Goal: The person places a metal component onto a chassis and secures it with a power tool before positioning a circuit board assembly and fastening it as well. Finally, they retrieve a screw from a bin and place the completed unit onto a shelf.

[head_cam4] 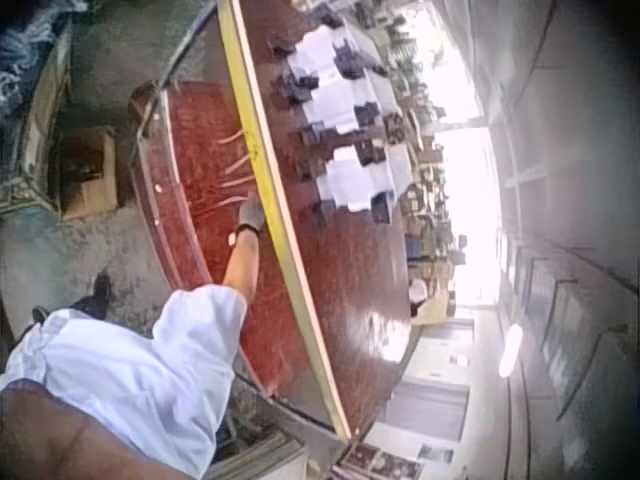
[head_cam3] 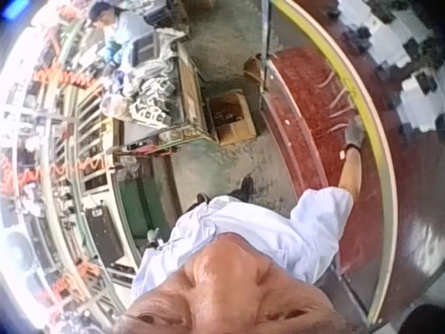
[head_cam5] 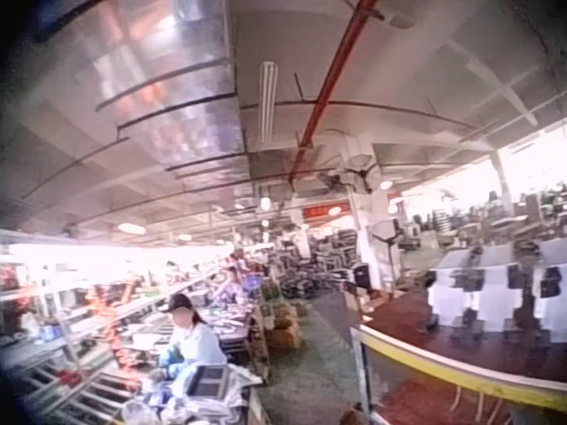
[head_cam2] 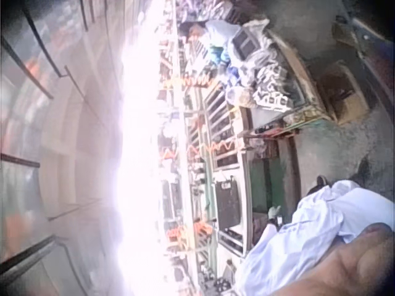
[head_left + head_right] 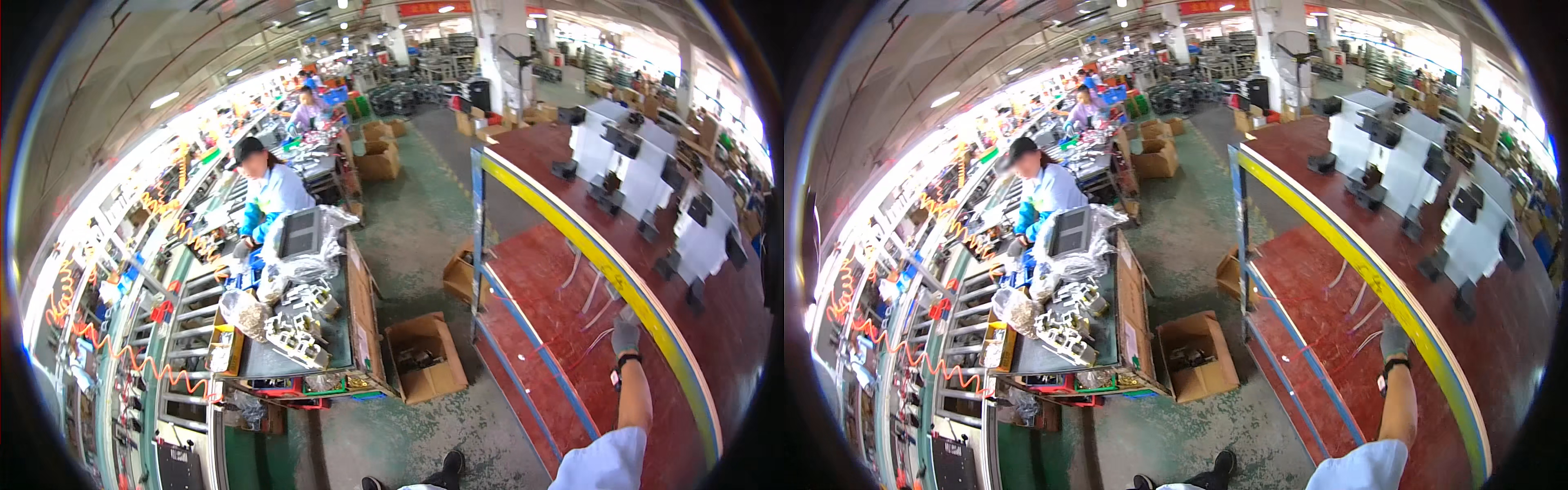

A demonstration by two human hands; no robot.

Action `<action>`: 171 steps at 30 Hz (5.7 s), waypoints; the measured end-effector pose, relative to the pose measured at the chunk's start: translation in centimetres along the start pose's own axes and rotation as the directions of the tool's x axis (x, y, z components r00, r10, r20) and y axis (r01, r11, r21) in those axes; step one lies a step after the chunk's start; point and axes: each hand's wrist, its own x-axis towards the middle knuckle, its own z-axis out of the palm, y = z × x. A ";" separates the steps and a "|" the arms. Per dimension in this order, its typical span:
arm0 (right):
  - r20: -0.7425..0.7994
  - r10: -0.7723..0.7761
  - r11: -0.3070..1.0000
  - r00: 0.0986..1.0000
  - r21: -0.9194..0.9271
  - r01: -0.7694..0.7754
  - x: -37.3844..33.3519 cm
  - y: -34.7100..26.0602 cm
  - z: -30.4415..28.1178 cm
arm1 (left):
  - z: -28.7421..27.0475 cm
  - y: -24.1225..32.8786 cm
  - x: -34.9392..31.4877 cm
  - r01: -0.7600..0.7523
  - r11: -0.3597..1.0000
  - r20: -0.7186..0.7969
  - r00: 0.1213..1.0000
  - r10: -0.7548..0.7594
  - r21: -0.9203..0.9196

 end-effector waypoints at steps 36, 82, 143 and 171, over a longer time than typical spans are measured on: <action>-0.657 0.292 0.900 0.695 0.435 0.034 -25.5 -1.3 -15.1 | 11.7 -1.1 6.8 0.068 0.845 0.332 0.934 0.133 -0.531; -0.361 -0.467 -0.854 -0.807 0.420 0.306 -119.7 -139.7 -61.2 | -30.2 -57.5 10.7 -0.665 -0.713 0.267 0.662 -0.701 -0.222; 0.478 -0.194 -0.690 -0.857 0.554 0.465 -135.7 -147.8 -28.9 | -19.6 -55.0 2.1 -0.629 -0.615 0.676 0.185 -0.714 -0.477; 0.289 -0.033 -0.746 -0.957 0.630 0.217 -134.6 -147.8 -27.5 | -19.4 -55.5 2.9 -0.601 -0.618 0.693 0.141 -0.707 -0.508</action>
